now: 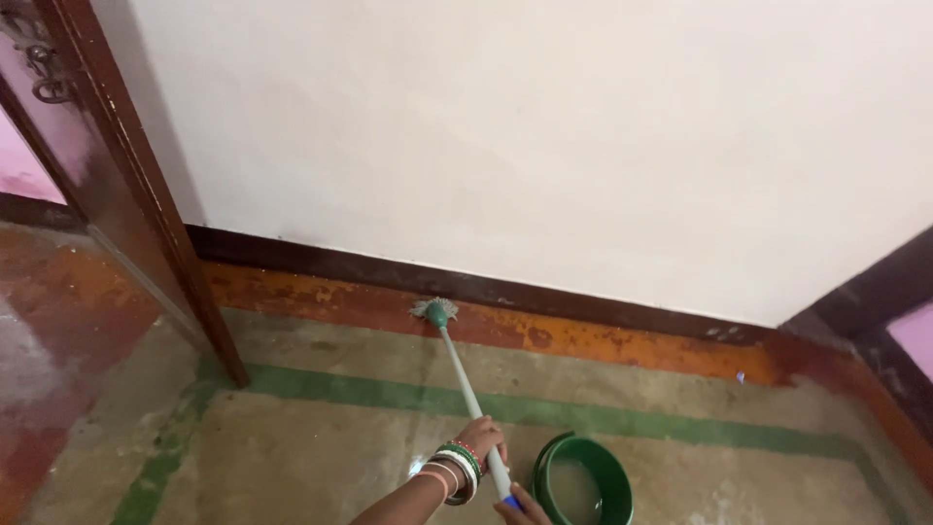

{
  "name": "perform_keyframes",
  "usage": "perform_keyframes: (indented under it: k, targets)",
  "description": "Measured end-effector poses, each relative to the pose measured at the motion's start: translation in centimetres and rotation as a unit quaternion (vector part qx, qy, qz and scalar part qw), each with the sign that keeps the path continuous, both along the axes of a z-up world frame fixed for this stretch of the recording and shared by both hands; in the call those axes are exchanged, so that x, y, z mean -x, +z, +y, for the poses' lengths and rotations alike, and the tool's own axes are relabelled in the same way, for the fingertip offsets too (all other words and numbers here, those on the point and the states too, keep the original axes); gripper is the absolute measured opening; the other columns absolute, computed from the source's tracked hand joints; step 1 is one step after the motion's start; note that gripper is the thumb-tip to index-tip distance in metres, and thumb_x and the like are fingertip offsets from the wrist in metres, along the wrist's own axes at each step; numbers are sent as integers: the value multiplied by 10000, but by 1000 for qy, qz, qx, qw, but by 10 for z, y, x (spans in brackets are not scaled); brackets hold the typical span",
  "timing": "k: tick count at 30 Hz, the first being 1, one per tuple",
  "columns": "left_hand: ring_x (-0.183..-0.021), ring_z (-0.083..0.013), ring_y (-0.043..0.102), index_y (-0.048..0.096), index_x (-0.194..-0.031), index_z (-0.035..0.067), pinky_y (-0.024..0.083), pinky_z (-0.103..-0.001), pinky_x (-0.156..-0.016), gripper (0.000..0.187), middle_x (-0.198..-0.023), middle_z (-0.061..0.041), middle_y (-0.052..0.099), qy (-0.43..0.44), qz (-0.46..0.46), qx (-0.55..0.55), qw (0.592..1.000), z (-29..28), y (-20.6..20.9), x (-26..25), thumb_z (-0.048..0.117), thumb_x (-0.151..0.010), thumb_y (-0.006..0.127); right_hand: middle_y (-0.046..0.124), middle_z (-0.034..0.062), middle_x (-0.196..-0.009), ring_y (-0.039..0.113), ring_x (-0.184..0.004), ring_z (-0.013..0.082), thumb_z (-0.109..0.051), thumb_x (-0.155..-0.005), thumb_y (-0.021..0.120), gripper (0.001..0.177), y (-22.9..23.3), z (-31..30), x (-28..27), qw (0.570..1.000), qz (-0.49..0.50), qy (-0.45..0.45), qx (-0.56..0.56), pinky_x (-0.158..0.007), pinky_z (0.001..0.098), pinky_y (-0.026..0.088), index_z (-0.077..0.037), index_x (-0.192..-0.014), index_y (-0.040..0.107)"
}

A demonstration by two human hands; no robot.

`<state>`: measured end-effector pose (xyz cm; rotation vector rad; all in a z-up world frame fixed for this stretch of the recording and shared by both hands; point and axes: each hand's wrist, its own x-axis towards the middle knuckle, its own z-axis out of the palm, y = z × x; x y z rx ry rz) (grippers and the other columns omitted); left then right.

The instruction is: The person mops a floor, repeatedly dipping the mop into a bucket of water and scrubbing the surface. They navigate around the room, cleaning near the walls and doorway while occasionally repositioning the bucket.

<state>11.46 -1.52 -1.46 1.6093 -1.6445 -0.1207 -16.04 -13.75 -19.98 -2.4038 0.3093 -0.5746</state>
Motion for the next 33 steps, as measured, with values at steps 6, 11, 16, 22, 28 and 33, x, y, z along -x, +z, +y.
perform_keyframes:
  k: [6, 11, 16, 22, 28, 33]
  targets:
    - [-960, -372, 661, 631, -884, 171, 524, -500, -913, 312, -979, -94, 669, 118, 17, 175, 977, -17, 74, -29, 106, -623, 788, 708, 57, -1298, 732, -1063, 236, -164, -709, 820, 389, 329, 17, -118, 978, 147, -89, 118, -890, 339, 598, -257, -1087, 815]
    - [-1010, -377, 652, 636, -1023, 164, 550, -493, -870, 252, -1137, -101, 650, 140, 112, 0, 984, -35, 106, -33, 17, -822, 671, 701, 56, -1288, 716, -1020, 312, -127, -741, 793, 349, 467, 67, -133, 970, 175, -148, 86, -909, 392, 583, -217, -1077, 800]
    - [-1176, -369, 582, 608, -1056, 204, 449, -530, -1008, 268, -1198, -90, 605, 170, 92, -135, 972, -46, 121, -17, 184, -842, 767, 728, 82, -1226, 734, -988, 331, -76, -729, 763, 307, 488, 78, -108, 978, 111, -160, 70, -890, 386, 600, -159, -1022, 801]
    - [-1369, -387, 465, 576, -1052, 143, 376, -576, -1035, 330, -1230, -115, 629, 100, 32, -17, 994, -33, 83, 38, 141, -803, 792, 734, 81, -1228, 749, -986, 322, -60, -725, 752, 342, 499, 108, -40, 978, 111, -174, 34, -860, 367, 618, -165, -1046, 808]
    - [-1111, -389, 595, 592, -1069, 96, 490, -476, -939, 272, -1102, -132, 641, 21, 141, 131, 981, 59, 226, 136, 27, -830, 702, 745, 56, -1238, 743, -1004, 306, -101, -730, 788, 415, 608, 154, 39, 967, 177, -174, 59, -851, 377, 607, -232, -1123, 807]
    - [-1002, -390, 606, 589, -1011, 88, 486, -470, -845, 252, -982, -131, 623, 38, 152, 163, 974, 88, 251, 179, 12, -800, 704, 782, 52, -1120, 761, -953, 293, -128, -742, 778, 425, 620, 169, 73, 959, 212, -164, 97, -817, 384, 614, -270, -1143, 795]
